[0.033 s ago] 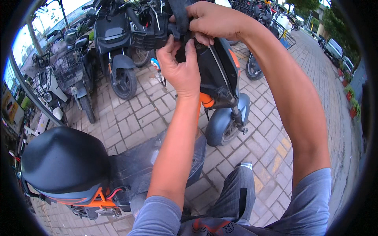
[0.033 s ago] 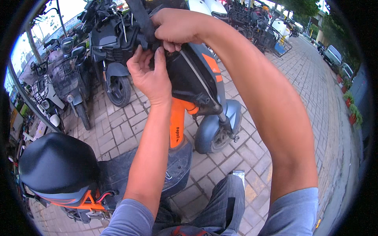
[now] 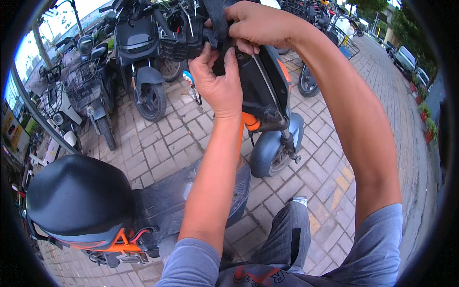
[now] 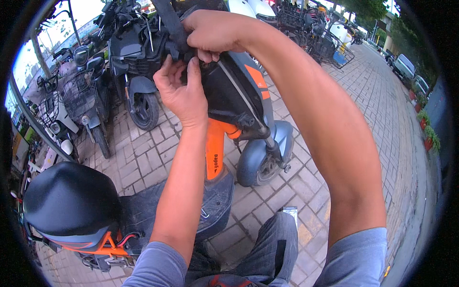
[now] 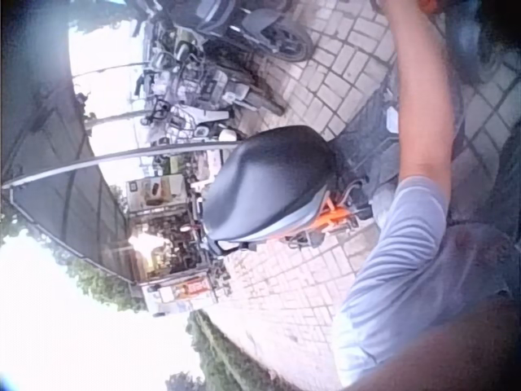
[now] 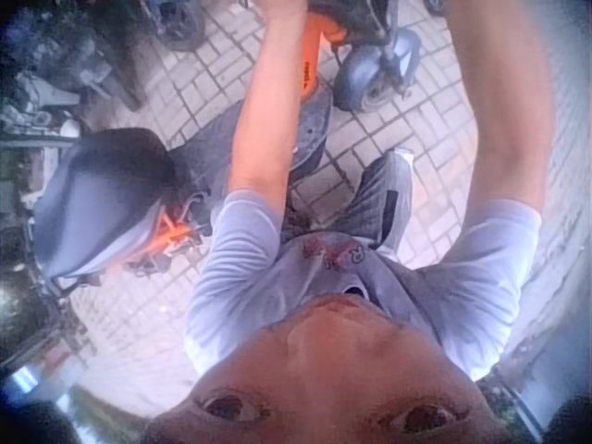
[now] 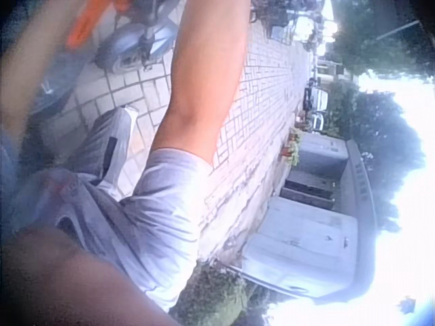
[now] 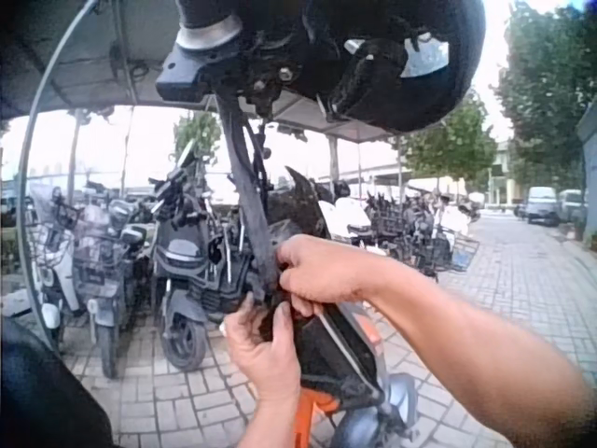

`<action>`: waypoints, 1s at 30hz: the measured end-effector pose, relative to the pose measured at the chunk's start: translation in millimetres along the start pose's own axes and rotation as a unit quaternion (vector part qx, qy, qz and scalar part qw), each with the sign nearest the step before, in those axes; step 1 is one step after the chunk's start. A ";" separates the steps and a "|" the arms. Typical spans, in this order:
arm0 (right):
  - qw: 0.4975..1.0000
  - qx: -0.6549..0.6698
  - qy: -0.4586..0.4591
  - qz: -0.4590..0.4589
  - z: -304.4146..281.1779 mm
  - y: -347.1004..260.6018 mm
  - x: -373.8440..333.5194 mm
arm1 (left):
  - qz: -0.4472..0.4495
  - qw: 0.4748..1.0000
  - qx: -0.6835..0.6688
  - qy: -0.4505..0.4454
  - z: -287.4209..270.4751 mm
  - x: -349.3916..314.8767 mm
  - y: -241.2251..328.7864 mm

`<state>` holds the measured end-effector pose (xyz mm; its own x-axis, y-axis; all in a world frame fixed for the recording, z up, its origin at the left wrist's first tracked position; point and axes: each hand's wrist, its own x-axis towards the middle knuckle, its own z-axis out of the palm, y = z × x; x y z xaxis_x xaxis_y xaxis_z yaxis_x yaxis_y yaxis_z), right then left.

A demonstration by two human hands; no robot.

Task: The person assembles a black plastic component with white zip ties onto the handlebar area of an orange electric scooter. They repeatedly thread and tighten the ties, then attach the component to the scooter's handlebar stem and secure it in place.

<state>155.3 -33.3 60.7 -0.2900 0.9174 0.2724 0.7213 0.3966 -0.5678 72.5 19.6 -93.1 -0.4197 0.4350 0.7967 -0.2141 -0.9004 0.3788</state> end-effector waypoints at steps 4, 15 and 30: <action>1.000 0.016 0.002 -0.003 1.4 2.6 3.1 | 0.006 1.000 0.012 -0.004 -1.7 0.4 -3.3; 0.999 -0.027 0.044 0.008 5.3 -1.4 0.6 | 0.005 1.000 -0.008 -0.010 -3.8 1.8 -5.2; 0.961 -0.098 0.244 -0.080 37.1 5.5 -60.0 | 0.001 0.993 -0.120 -0.003 -1.4 -0.8 -9.5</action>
<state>153.3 -84.9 12.4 -0.1116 0.7016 0.7038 0.8109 0.4737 -0.3437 73.6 27.8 -98.0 -0.4160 0.4316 0.8004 -0.4167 -0.8728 0.2541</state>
